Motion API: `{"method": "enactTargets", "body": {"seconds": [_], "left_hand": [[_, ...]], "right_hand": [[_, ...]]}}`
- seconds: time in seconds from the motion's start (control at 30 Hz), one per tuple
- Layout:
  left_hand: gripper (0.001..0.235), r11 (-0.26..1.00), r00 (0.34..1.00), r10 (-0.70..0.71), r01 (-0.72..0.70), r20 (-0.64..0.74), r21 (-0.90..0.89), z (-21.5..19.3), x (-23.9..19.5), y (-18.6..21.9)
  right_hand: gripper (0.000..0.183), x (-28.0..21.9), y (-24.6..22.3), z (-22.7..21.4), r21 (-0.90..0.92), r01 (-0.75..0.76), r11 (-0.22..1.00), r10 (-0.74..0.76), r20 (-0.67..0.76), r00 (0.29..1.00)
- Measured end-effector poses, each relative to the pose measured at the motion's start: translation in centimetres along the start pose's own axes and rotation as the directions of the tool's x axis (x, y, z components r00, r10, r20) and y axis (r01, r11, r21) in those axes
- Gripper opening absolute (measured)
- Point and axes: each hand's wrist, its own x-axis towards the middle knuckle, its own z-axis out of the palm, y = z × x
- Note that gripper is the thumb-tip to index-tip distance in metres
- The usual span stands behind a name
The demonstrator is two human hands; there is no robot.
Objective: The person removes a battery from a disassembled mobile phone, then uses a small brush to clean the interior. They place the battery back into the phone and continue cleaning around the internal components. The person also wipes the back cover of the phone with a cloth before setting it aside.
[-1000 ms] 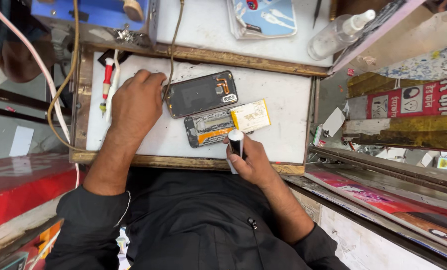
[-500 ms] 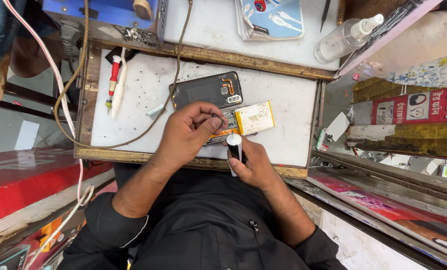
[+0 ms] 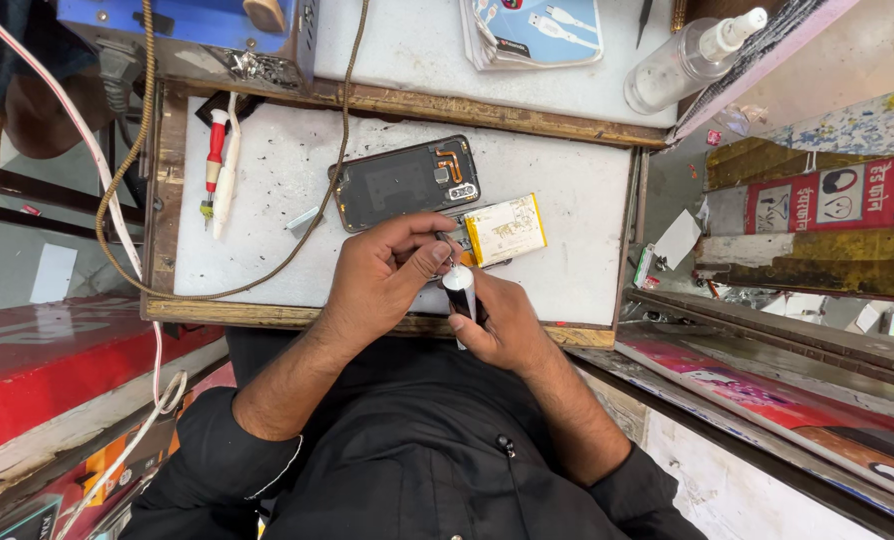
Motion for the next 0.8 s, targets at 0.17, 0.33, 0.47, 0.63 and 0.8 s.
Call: {"method": "enactTargets", "body": {"seconds": [0.17,0.33,0.47,0.63,0.8], "left_hand": [[0.031,1.0,1.0,-0.002,0.002,0.002,-0.001,0.0,0.1,0.2],[0.031,0.997,1.0,0.001,0.0,-0.016,0.075,0.0,0.0,0.6],[0.027,0.855,0.963,0.27,-0.23,-0.021,0.464,0.0,-0.7,0.9],[0.037,0.818,0.942,0.318,-0.329,0.107,0.471,0.7,-1.3,1.0],[0.056,0.748,0.906,0.355,-0.423,0.23,0.512,0.7,-1.0,2.7]], "right_hand": [[0.041,0.0,0.1,0.0,0.009,-0.009,1.0,0.009,0.011,1.0],[0.044,0.0,0.0,0.0,0.004,0.0,1.0,0.0,0.003,1.0],[0.043,-0.1,0.3,0.1,-0.015,-0.022,1.0,0.022,0.014,1.0],[0.049,-0.6,0.9,-0.1,0.052,-0.041,0.998,0.04,0.021,0.999],[0.067,-0.7,1.0,-0.3,0.086,0.009,0.996,-0.012,0.028,1.0]]}}
